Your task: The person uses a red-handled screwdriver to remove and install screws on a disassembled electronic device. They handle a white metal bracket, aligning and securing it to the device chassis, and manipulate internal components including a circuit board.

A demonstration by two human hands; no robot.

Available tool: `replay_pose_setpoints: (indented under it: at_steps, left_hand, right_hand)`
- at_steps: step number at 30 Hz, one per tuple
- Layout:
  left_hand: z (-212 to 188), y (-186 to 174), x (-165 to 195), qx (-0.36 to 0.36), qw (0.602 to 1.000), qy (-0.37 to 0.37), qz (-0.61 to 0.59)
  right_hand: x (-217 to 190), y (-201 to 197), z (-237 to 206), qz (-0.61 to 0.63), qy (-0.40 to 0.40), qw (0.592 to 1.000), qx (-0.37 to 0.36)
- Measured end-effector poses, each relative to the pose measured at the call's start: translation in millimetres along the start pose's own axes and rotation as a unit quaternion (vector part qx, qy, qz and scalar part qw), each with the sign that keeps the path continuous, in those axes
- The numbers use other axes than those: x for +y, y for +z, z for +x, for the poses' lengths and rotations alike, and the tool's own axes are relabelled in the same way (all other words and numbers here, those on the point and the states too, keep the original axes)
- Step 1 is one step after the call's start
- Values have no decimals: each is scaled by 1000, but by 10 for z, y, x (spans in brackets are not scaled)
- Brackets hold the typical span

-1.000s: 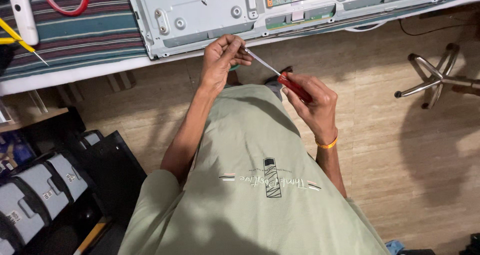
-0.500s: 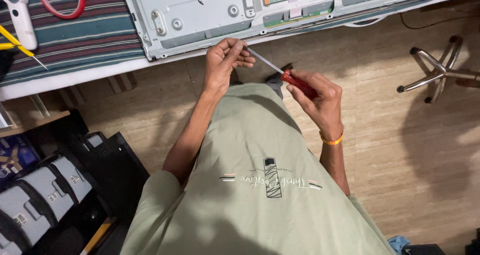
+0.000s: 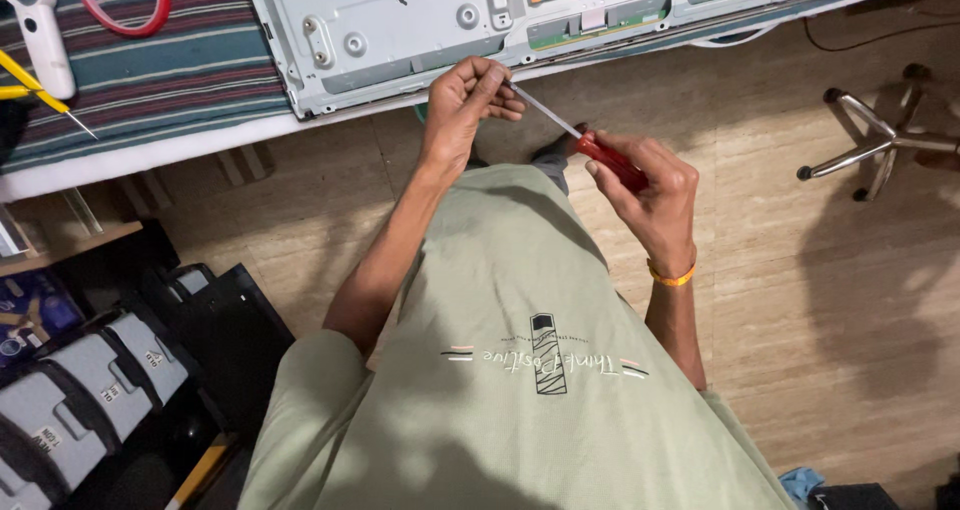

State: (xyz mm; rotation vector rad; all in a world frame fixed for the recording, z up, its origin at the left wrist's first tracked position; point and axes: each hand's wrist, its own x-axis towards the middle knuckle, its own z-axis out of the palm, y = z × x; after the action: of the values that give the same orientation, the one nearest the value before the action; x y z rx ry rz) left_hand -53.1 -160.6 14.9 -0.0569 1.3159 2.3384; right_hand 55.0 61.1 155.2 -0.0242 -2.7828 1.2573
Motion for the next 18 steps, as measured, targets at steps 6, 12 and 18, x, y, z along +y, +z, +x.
replay_pose_setpoints:
  at_steps: [6, 12, 18]
  left_hand:
    - [-23, 117, -78, 29, 999, 23, -15]
    - [20, 233, -105, 68, 995, 51, -48]
    - [108, 337, -178, 51, 995, 18, -89]
  right_hand:
    - [242, 173, -93, 226, 209, 952, 10]
    - [430, 412, -195, 593, 232, 762, 112]
    - [489, 608, -166, 618, 138, 756, 163]
